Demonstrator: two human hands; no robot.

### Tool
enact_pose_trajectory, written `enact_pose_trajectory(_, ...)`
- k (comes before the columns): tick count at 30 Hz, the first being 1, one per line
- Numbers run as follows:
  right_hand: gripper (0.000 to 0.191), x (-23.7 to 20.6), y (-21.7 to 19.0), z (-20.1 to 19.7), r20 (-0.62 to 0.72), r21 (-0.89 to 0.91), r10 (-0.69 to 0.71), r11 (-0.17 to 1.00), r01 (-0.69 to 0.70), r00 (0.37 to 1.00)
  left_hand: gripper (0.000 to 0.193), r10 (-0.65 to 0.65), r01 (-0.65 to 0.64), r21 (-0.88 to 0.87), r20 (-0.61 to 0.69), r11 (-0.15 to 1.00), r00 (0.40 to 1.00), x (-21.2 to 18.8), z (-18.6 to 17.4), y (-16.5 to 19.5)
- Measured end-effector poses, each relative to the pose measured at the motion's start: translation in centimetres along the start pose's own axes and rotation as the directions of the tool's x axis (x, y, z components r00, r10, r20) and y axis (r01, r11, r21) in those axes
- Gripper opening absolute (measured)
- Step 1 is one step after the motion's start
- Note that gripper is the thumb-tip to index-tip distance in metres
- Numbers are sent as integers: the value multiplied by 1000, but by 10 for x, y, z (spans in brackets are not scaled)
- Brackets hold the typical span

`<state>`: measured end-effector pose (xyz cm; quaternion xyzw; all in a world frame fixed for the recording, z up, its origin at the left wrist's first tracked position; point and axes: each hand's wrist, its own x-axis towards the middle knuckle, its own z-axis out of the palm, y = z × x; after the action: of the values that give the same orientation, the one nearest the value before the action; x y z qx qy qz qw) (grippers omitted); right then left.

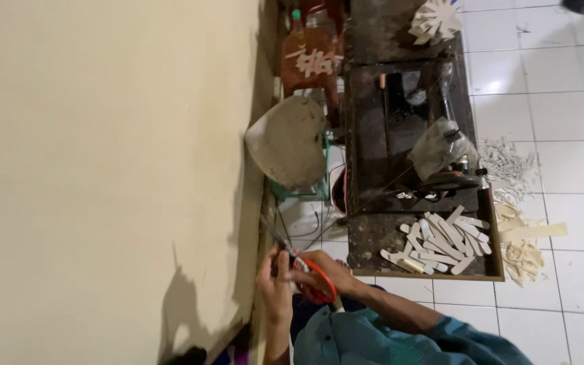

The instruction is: The person sits on the floor cutting strips of light-colored material into small pieces with scissors, then moves to a treadle sewing machine and stitches the cut pieces together into flower-shaped decorative pieces, stacking finished pieces on the machine table and trimming threads with scissors.

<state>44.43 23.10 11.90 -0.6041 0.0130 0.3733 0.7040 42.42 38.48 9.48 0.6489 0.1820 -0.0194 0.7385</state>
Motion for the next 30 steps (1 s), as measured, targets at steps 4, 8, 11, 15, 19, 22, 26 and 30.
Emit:
enact_pose_trajectory(4,35,52,-5,-28,-369,-51,-312,947,316,875,55,127,-139,28,251,990,960,81,24,45)
enact_pose_trajectory(8,51,87,-29,-39,-511,18,-459,840,543,727,43,342,-457,78,557,886,757,131,38,104)
enact_pose_trajectory(11,67,82,-62,-32,-506,142,-463,787,600,727,42,333,-497,80,649,864,684,150,36,150)
enact_pose_trajectory(15,70,90,-98,5,-603,88,-457,777,624,654,30,429,-637,43,704,770,566,171,24,181)
enact_pose_trajectory(19,52,99,-109,19,-678,-97,-466,823,559,569,22,427,-695,40,763,718,485,201,26,172)
enact_pose_trajectory(22,44,112,-97,18,-773,-41,-316,890,454,551,20,325,-616,52,813,786,483,220,28,147)
enact_pose_trajectory(26,47,137,-65,5,-815,134,-98,927,350,572,18,167,-517,151,840,843,517,248,41,103)
enact_pose_trajectory(30,47,166,-37,-25,-831,276,55,905,324,553,21,-17,-455,281,864,845,504,278,59,62)
